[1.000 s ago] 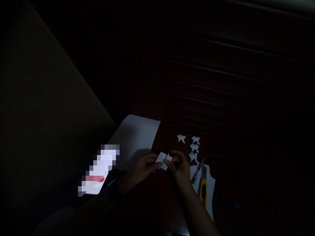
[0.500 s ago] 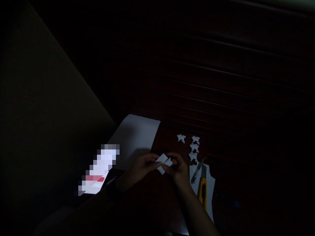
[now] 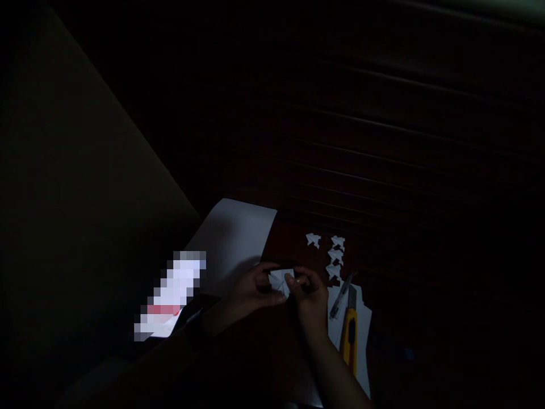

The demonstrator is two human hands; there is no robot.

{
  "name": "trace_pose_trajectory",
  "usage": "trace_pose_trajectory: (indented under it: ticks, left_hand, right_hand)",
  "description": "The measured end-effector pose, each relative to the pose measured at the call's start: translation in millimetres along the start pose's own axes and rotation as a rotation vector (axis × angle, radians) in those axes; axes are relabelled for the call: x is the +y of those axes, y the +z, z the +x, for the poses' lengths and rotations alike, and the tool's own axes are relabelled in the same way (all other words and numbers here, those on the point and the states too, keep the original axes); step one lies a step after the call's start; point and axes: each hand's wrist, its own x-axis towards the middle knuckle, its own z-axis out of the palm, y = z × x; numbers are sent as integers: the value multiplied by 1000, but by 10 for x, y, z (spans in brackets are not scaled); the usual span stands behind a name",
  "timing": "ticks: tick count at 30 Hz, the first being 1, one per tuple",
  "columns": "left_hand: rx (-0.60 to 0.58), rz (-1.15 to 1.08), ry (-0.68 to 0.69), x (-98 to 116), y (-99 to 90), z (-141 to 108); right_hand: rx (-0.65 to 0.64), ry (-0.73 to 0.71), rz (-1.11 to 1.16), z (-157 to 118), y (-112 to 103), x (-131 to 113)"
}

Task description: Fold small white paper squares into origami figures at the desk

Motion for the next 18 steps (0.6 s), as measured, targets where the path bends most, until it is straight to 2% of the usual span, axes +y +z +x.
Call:
trace_pose_trajectory:
  ticks: [5, 7, 13, 18]
  left_hand:
    - [145, 105, 37, -64, 13, 19]
    - [166, 110, 35, -41, -13, 27]
    - [126, 50, -12, 95, -91, 33]
    - [72, 110, -8, 79, -88, 10]
  right_hand:
    - [-50, 37, 27, -66, 50, 52]
    - [-80, 24, 4, -55, 33, 58]
    - [-167, -48, -59, 3, -11, -31]
    - [-245, -49, -119, 34, -42, -80]
